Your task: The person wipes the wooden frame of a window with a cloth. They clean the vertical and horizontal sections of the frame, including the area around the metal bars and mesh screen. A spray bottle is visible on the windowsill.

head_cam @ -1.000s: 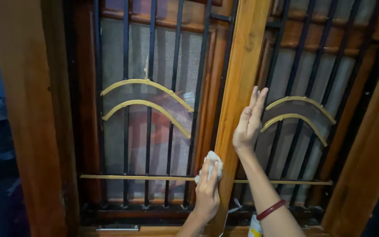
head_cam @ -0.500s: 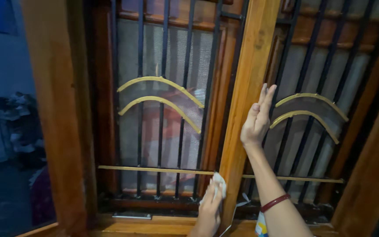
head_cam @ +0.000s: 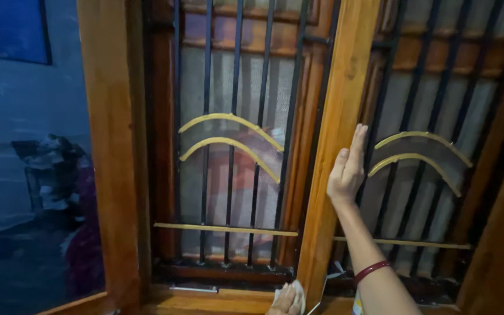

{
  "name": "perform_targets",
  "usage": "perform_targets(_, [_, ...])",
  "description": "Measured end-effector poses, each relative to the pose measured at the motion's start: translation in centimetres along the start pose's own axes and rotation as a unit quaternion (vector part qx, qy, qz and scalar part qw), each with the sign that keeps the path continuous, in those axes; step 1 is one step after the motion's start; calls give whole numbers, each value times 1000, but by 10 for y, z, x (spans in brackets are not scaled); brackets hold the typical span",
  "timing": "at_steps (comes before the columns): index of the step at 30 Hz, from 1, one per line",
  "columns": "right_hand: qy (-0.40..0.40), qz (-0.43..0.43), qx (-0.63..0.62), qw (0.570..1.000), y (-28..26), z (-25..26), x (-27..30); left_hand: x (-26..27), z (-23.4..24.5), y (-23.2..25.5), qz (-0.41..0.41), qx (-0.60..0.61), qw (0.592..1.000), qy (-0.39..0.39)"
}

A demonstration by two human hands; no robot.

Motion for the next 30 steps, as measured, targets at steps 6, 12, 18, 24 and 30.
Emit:
perform_targets(6, [11,9,3,1000,0,-2,0,-57,119,44,13,-226,965,-134])
perform_targets(12, [18,23,-3,1000,2,0,0,-137,333,182,-181,-2,903,389])
perform_targets(18, [12,10,-16,1000,-1,2,-1,-228,406,240,-213,-167,842,466])
perform_targets(24, [4,-6,-38,999,2,2,0,-275,379,220,-191,-118,879,421])
perform_targets(30, [0,3,-55,998,6,2,1,-275,351,198,-202,-127,858,455])
Point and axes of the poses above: each hand's wrist, its own x-axis away from the middle knuckle, its own z-axis out of the back of the hand, y = z × x, the point moved 3 cm from there along -x, towards the middle knuckle, and after that the axes turned 10 degrees about z, right-handed, at the moved point
